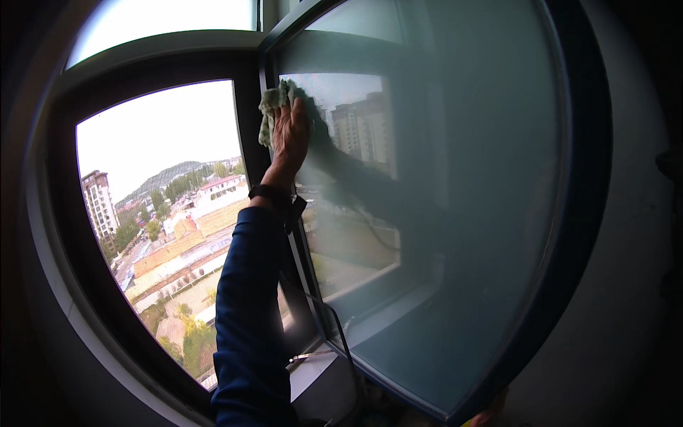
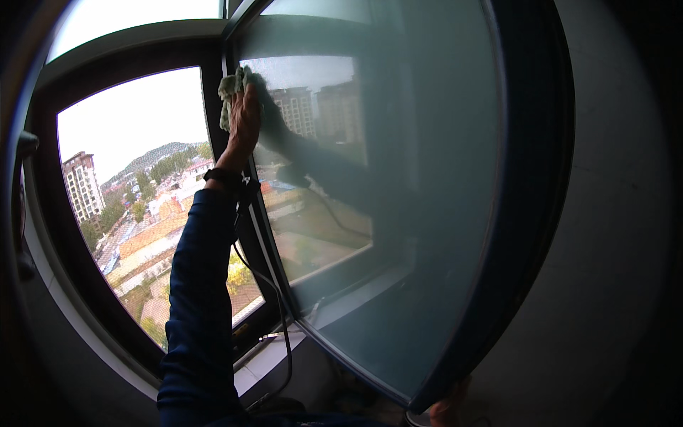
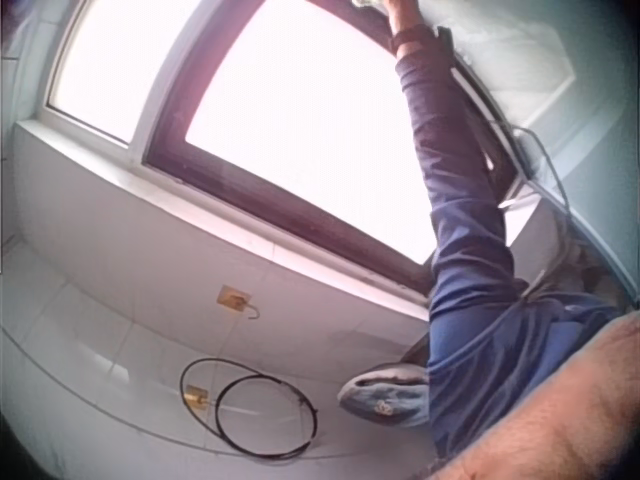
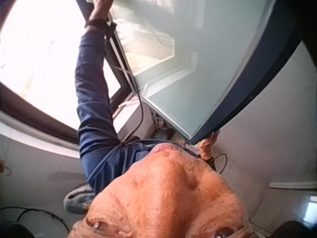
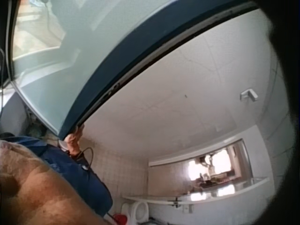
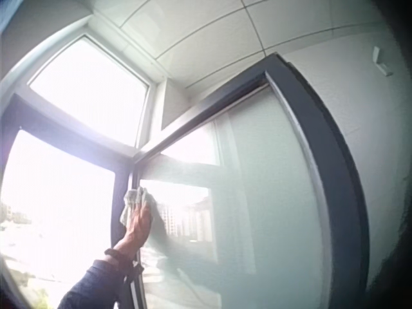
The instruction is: The person wipes the window screen and frame with a cloth, then cleans the glass pane. They move to the bathroom sink, rinse the cloth under running water, wring it out, and return to wipe the window frame again.
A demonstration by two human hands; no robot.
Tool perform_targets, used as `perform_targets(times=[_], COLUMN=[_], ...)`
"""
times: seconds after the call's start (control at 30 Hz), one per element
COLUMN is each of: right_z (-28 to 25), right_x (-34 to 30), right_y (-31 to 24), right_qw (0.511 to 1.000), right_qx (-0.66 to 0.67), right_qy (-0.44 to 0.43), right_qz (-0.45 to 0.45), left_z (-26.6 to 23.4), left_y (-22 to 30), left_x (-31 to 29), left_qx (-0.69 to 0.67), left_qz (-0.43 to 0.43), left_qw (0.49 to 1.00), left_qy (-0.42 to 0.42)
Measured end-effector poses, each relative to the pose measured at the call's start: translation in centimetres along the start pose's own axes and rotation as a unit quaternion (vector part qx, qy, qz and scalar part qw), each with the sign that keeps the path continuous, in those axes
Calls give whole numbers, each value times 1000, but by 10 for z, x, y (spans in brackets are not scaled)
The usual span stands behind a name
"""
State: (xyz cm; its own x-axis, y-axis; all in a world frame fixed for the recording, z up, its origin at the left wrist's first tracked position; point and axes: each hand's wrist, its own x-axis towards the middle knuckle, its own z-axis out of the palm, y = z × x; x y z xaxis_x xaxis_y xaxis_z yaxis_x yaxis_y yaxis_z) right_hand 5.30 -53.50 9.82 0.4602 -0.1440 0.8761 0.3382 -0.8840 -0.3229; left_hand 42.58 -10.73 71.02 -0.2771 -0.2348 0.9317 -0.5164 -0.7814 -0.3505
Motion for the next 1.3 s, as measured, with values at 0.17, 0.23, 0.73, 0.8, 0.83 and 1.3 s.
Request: perform_targets(times=[0.17,0.23,0.73,0.8,0.83,1.3], right_z=[20,17,-17,-18,-19,-26], right_x=[-19,-14,-18,-18,-17,-20], right_y=[28,16,-1,-2,-4,-6], right_qw=[997,999,986,986,986,980], right_qx=[-41,-3,85,88,88,98], right_qy=[36,43,-32,-35,-35,-57], right_qz=[-57,-2,137,140,140,162], left_z=[6,4,-46,-31,-24,-57], left_y=[-11,-1,105,75,60,146], left_x=[8,-23,-203,-159,-137,-125], left_qx=[-59,4,-144,25,-14,-108], left_qz=[-82,55,-240,42,65,1], left_qw=[994,998,954,999,998,989], left_qy=[-35,19,-110,-12,15,-97])
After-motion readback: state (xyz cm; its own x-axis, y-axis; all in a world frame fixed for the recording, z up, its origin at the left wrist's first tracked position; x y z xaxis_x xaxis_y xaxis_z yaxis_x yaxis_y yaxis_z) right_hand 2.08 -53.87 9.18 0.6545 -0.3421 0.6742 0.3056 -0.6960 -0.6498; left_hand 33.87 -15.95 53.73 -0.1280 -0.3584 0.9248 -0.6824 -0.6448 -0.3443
